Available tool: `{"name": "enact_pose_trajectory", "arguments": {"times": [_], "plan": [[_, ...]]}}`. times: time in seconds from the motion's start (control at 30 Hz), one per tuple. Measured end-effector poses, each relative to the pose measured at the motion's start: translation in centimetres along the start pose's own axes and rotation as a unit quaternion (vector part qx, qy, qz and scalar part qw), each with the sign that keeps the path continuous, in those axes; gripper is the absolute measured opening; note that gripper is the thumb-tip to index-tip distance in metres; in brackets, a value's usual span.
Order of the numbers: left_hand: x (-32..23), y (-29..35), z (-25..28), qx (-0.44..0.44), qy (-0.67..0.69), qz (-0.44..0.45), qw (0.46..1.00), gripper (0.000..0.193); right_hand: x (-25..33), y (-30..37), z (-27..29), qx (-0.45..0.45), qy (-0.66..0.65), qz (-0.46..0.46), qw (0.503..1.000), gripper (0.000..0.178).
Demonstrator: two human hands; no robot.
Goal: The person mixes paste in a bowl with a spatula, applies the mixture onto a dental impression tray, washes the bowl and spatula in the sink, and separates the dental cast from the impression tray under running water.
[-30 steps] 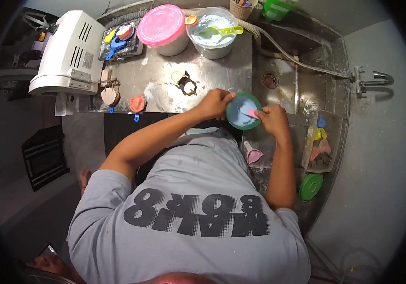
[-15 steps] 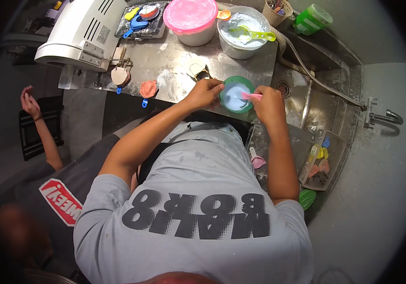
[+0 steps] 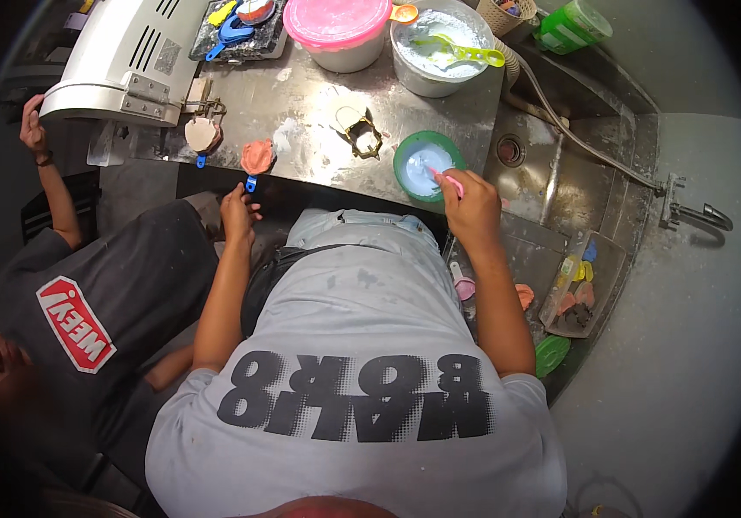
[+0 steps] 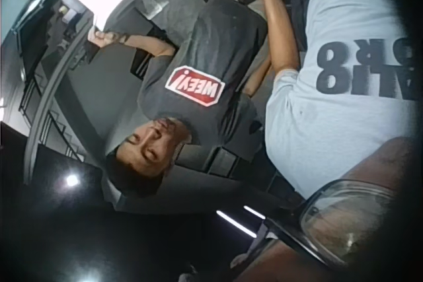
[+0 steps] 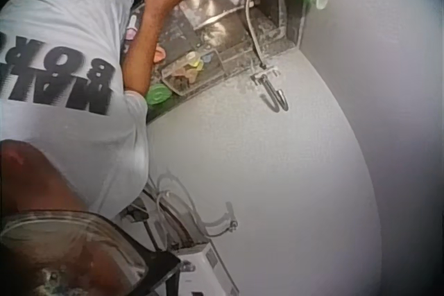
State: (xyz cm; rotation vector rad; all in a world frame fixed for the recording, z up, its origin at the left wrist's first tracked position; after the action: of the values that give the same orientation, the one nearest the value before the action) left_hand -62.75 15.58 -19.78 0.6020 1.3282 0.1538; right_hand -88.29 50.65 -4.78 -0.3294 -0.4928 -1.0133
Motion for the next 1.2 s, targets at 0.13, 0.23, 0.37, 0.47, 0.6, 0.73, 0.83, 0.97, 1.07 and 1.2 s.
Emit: {"name": "enact_pose_trajectory", "arguments": {"times": [0.13,0.23,0.37,0.47,0.6,0.73,0.83,0.97,1.07,1.2], "plan": [[2.4,-0.3,-1.5,0.075,0.159,0.157,0.972,0.045,0.2,0.3,-0.2,-0.003,-0.042,-0.023,0.999,0.019],[2.7,-0.8,-2.3,0.149,0.227,0.144,0.952,0.040,0.2,0.4,-0.6,-0.003,-0.045,-0.049,0.998,0.021],[2.3,-1.2,-2.6,0.165,0.224,0.082,0.957,0.031,-2.0,0.7,-2.0,0.023,-0.164,-0.159,0.973,0.022],[1.6,-1.3,-2.5,0.137,0.230,0.065,0.961,0.029,-2.6,1.1,-1.2,0.062,-0.278,-0.251,0.925,0.024],[1.2,-2.3,-2.1,0.177,0.189,0.037,0.965,0.022,-1.8,0.9,0.1,0.086,-0.421,-0.243,0.870,0.025],[1.3,-1.3,-2.2,0.194,0.164,0.010,0.967,0.012,-0.1,0.9,0.8,0.085,-0.444,-0.204,0.868,0.025],[2.0,1.5,-3.4,0.219,0.166,0.018,0.961,0.012,3.0,0.4,0.3,0.108,-0.389,-0.153,0.902,0.024],[3.3,2.7,-4.2,0.249,0.173,0.036,0.952,0.019,7.1,-0.3,-2.8,0.123,-0.294,-0.076,0.945,0.019],[2.8,3.3,-4.1,0.274,0.174,0.063,0.944,0.024,9.8,-0.6,-6.0,0.134,-0.257,-0.008,0.957,0.018],[3.1,3.1,-4.2,0.291,0.143,0.058,0.944,0.029,14.9,-0.6,-7.9,0.070,-0.167,0.186,0.966,0.015]]}}
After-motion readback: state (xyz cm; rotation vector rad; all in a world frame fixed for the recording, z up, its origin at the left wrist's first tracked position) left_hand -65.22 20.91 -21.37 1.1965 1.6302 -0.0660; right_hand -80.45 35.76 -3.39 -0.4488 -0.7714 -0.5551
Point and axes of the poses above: each hand's wrist, its own y-axis away from the middle knuckle, its own z-axis out of the back of the hand, x = y × z, the point moved 4 cm from there along -y, towards the middle knuckle, and after that the axes turned 11 degrees about y, right-handed, at the moved point
